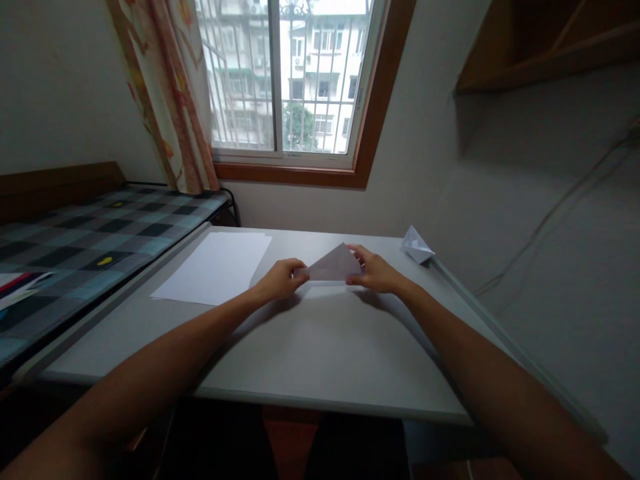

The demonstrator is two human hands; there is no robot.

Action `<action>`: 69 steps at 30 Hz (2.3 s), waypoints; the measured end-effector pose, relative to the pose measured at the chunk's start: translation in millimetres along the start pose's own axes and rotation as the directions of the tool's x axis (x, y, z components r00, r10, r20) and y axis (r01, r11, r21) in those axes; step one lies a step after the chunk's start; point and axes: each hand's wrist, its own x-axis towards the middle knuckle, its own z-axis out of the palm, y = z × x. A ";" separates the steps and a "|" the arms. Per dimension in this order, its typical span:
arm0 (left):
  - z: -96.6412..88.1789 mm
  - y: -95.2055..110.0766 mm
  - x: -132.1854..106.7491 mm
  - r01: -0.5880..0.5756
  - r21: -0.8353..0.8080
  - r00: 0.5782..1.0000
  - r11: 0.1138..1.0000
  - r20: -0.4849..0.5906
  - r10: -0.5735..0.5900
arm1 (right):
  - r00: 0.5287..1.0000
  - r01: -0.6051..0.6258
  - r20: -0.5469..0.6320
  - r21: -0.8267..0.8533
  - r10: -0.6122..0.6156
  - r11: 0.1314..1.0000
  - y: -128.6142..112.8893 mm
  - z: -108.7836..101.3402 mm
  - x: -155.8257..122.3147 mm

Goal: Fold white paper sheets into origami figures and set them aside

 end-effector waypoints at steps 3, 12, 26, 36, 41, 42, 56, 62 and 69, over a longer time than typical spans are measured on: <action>-3.0 -3.5 2.6 -0.040 -0.049 0.998 0.998 -0.052 0.037 | 0.995 -0.024 0.099 -0.028 0.027 0.999 8.9 -8.8 0.0; -10.6 1.7 0.2 -0.025 -0.102 0.976 0.994 -0.218 0.002 | 1.000 -0.008 0.017 -0.183 0.011 0.983 19.7 -17.9 1.5; 0.9 -5.7 -1.1 -0.266 0.061 0.944 0.962 -0.187 0.273 | 0.914 0.269 -0.157 -0.458 -0.375 0.847 -20.9 -4.5 -7.3; 13.2 -1.5 -6.5 -0.296 0.065 0.952 0.953 0.104 0.288 | 0.942 0.332 0.104 -0.402 -0.318 0.853 -34.9 60.7 -9.1; -2.1 -6.3 -5.7 -0.332 0.030 0.924 0.943 0.209 0.319 | 0.931 0.364 0.144 -0.400 -0.334 0.841 -30.6 58.2 -9.3; -3.8 -6.2 -6.1 -0.318 0.042 0.929 0.947 0.214 0.303 | 0.932 0.363 0.143 -0.403 -0.334 0.840 -30.9 57.7 -9.3; -5.9 2.8 -5.9 -0.213 0.117 0.952 0.970 0.247 0.180 | 0.969 0.240 -0.002 -0.223 -0.247 0.945 -34.0 76.1 -0.8; -4.8 1.0 -3.3 -0.062 0.112 0.968 0.992 0.249 0.033 | 0.987 0.156 -0.021 -0.138 -0.161 0.978 -31.1 77.9 6.9; -10.6 -3.1 -0.6 0.074 0.148 0.964 0.986 0.242 -0.109 | 0.993 0.116 0.009 -0.082 -0.115 0.990 -30.3 76.2 10.4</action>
